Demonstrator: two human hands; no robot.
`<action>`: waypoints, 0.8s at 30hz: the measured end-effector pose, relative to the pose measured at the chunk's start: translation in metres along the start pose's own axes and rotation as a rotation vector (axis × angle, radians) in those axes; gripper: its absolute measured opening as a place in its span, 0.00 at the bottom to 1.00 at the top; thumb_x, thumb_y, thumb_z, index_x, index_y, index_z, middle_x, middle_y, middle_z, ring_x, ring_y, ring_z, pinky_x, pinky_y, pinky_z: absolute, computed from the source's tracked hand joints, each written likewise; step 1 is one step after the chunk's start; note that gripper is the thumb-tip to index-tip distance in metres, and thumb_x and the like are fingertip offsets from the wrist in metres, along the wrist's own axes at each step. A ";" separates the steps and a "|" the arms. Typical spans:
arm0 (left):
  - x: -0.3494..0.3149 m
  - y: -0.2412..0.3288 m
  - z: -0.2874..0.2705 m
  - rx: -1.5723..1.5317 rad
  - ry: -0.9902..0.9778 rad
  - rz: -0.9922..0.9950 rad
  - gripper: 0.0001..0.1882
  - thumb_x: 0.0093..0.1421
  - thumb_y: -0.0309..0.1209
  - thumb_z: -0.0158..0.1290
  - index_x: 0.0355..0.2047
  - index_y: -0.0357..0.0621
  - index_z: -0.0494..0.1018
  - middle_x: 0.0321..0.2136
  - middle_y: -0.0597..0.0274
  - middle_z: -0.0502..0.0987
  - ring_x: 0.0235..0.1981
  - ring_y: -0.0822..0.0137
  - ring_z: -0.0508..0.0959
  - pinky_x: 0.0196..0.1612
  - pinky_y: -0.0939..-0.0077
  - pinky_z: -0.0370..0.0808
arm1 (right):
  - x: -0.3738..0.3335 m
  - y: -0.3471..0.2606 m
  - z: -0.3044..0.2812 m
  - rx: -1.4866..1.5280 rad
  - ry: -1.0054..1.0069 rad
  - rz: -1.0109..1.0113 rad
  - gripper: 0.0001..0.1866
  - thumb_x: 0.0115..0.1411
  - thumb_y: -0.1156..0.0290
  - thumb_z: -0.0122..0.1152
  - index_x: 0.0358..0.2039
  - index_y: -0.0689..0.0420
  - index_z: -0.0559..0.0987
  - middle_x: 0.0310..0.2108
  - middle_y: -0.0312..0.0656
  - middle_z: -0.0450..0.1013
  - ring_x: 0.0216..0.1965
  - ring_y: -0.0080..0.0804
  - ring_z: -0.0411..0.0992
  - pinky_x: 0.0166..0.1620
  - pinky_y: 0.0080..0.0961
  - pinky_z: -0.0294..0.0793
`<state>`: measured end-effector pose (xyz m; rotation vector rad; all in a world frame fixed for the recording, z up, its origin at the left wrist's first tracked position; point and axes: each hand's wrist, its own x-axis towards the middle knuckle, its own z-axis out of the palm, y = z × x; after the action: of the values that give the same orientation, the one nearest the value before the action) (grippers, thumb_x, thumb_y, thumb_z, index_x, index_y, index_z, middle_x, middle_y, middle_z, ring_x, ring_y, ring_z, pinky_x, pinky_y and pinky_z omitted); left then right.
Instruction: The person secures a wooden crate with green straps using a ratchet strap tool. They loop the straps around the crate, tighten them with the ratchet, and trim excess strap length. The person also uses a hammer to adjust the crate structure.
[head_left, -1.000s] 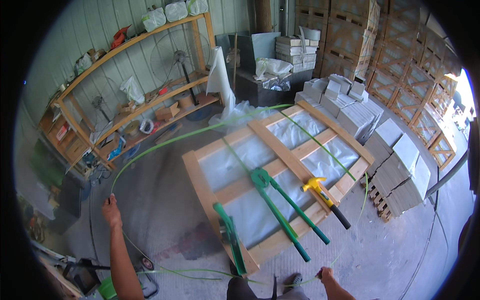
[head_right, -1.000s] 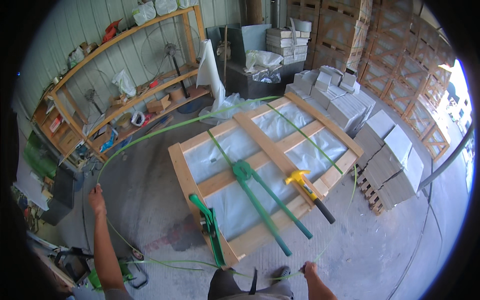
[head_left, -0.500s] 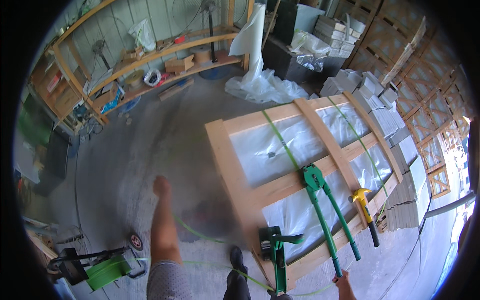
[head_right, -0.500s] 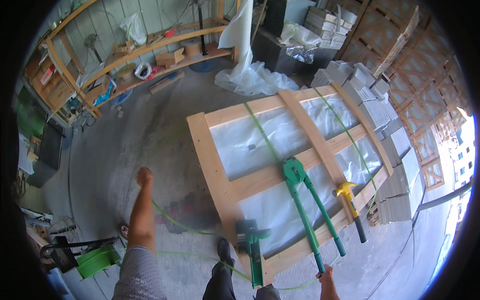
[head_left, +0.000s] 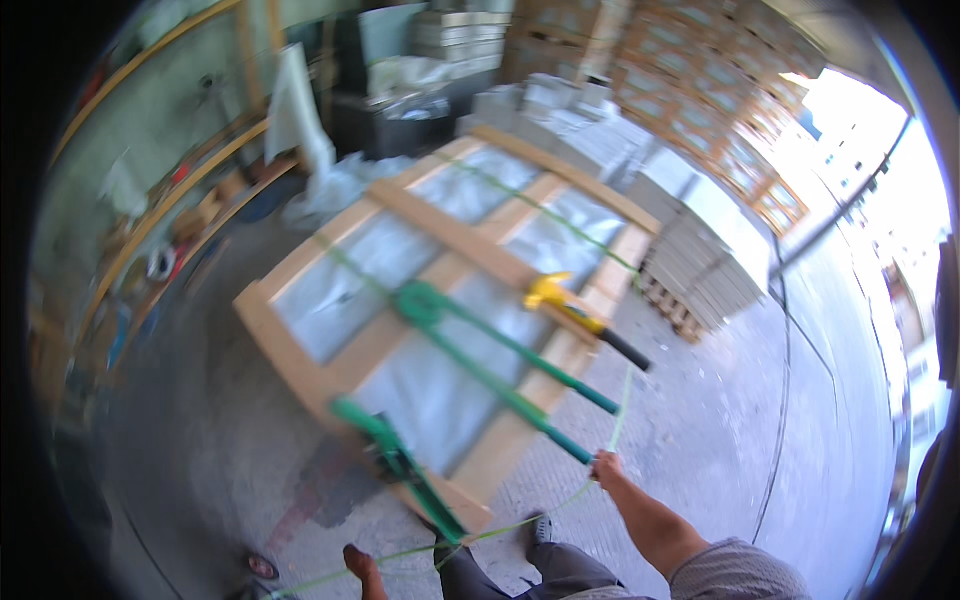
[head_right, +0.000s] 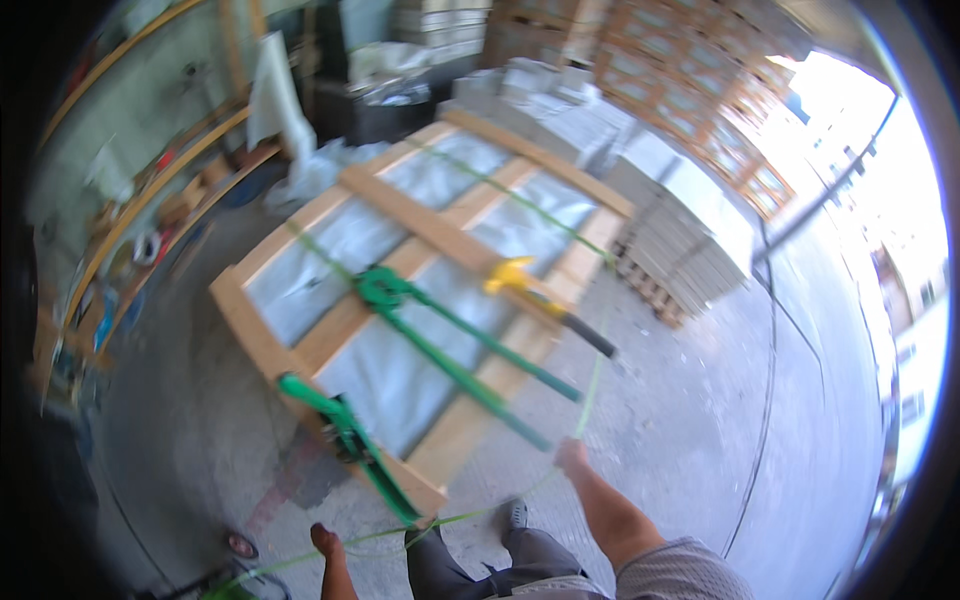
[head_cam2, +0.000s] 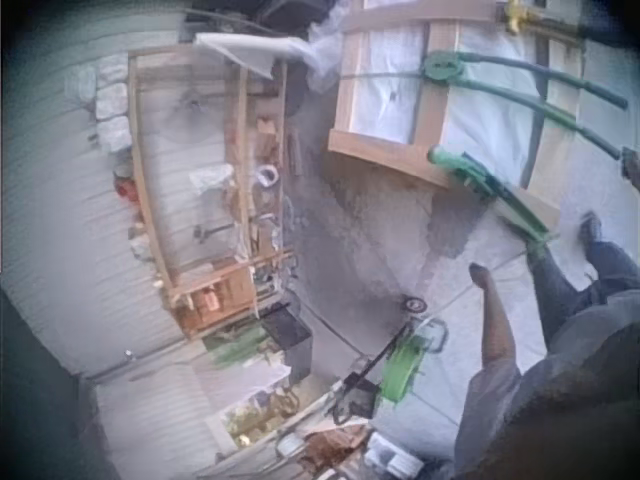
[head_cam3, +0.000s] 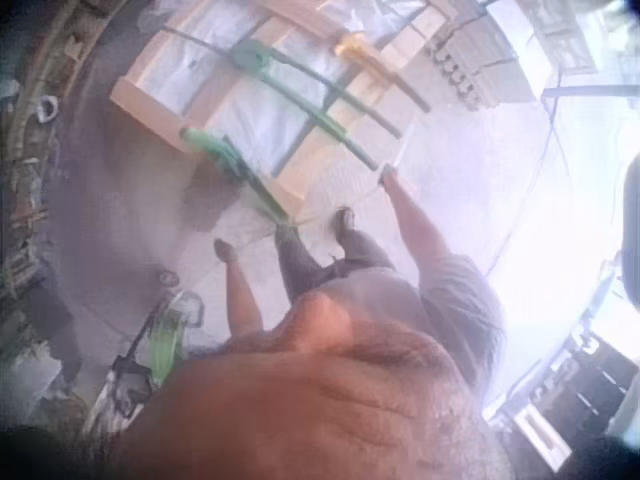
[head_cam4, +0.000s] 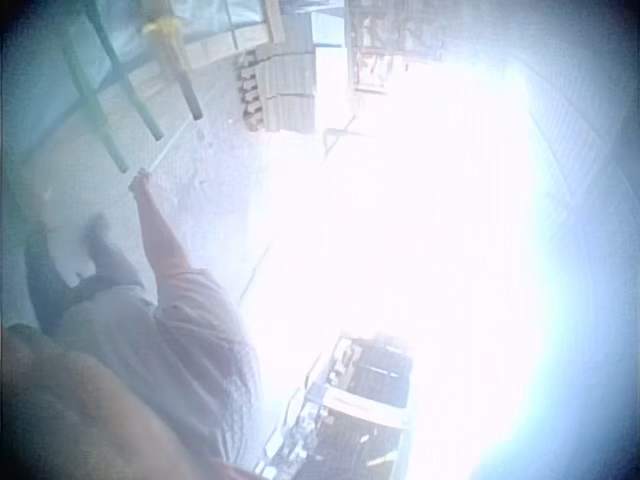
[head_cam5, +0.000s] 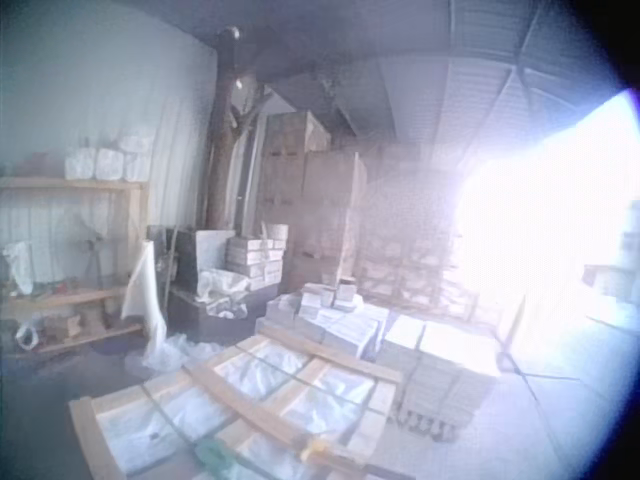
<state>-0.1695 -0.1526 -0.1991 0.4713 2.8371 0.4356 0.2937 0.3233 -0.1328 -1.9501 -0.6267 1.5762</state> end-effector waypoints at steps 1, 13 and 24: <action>-0.011 0.003 0.001 0.034 -0.005 0.061 0.13 0.51 0.25 0.45 0.34 0.28 0.73 0.36 0.37 0.75 0.40 0.40 0.74 0.47 0.51 0.70 | -0.004 0.008 -0.013 -0.010 -0.002 -0.039 0.11 0.62 0.60 0.51 0.33 0.55 0.72 0.15 0.37 0.65 0.12 0.30 0.65 0.14 0.33 0.66; -0.016 0.118 0.025 -0.367 -0.055 -0.065 0.16 0.61 0.32 0.41 0.35 0.31 0.75 0.31 0.44 0.76 0.35 0.49 0.74 0.42 0.57 0.71 | 0.031 0.062 -0.124 -0.529 0.086 -0.463 0.16 0.59 0.56 0.50 0.26 0.56 0.73 0.15 0.37 0.64 0.14 0.30 0.63 0.18 0.34 0.64; 0.035 0.061 0.031 -0.383 -0.015 -0.182 0.17 0.63 0.34 0.41 0.40 0.31 0.74 0.34 0.45 0.76 0.36 0.50 0.74 0.42 0.57 0.72 | -0.065 0.093 -0.057 -0.583 0.036 -0.320 0.28 0.66 0.50 0.38 0.29 0.63 0.76 0.32 0.59 0.74 0.39 0.61 0.71 0.45 0.48 0.68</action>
<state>-0.1765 -0.0778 -0.2144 0.1396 2.6575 0.9055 0.3377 0.2046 -0.1396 -2.1221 -1.4303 1.2402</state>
